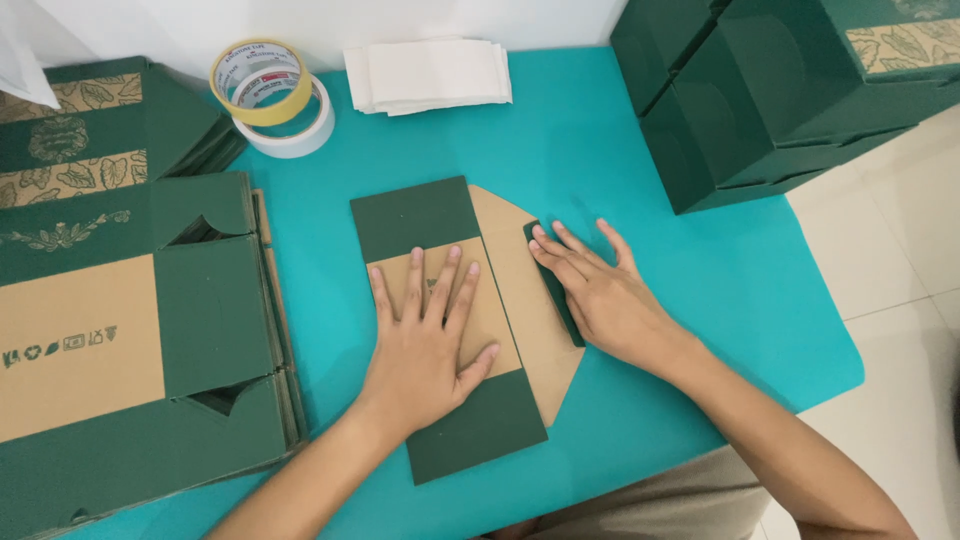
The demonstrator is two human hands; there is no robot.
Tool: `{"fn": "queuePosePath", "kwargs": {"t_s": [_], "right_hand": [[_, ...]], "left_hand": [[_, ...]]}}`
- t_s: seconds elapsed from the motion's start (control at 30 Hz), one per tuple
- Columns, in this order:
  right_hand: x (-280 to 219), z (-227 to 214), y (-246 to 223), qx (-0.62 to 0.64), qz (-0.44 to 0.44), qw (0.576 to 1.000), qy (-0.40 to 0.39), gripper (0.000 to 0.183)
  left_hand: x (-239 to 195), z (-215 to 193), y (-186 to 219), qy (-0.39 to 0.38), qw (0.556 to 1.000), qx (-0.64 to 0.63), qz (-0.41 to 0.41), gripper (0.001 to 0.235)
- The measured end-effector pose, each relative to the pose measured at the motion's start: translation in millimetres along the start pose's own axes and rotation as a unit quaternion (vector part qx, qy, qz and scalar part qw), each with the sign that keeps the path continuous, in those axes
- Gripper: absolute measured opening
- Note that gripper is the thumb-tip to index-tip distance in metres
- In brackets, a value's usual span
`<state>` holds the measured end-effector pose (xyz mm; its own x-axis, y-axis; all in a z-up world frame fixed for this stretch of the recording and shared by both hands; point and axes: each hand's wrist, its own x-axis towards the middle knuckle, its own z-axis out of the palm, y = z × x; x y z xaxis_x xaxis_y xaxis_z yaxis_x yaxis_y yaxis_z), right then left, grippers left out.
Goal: The person assembles a green cardboard box by folding its flaps and tucking them into slots. They then place a white tissue inside the box and close the lid.
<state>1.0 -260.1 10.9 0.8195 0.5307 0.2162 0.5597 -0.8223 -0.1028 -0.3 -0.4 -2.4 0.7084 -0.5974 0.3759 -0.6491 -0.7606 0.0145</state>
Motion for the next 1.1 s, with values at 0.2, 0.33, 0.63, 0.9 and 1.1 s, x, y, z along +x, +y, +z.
{"fn": "queuePosePath", "kwargs": {"t_s": [0.2, 0.33, 0.63, 0.9, 1.1], "right_hand": [[-12, -6, -18, -0.055, 0.046, 0.997, 0.002, 0.047], [-18, -12, -28, -0.054, 0.054, 0.997, 0.012, 0.044], [-38, -6, -36, -0.065, 0.078, 0.995, 0.008, 0.056], [-59, -5, -48, -0.081, 0.096, 0.992, 0.024, 0.052], [-71, -10, -57, -0.086, 0.093, 0.991, 0.035, 0.051]], "left_hand": [[-4, 12, -2, -0.075, 0.997, -0.009, -0.007, 0.085], [-3, 10, -2, -0.08, 0.997, -0.015, -0.009, 0.083], [-3, 9, -2, -0.085, 0.996, -0.028, -0.011, 0.083], [-3, 8, -1, -0.077, 0.996, -0.033, -0.014, 0.083], [-4, 10, -1, -0.079, 0.996, -0.024, -0.013, 0.083]]}}
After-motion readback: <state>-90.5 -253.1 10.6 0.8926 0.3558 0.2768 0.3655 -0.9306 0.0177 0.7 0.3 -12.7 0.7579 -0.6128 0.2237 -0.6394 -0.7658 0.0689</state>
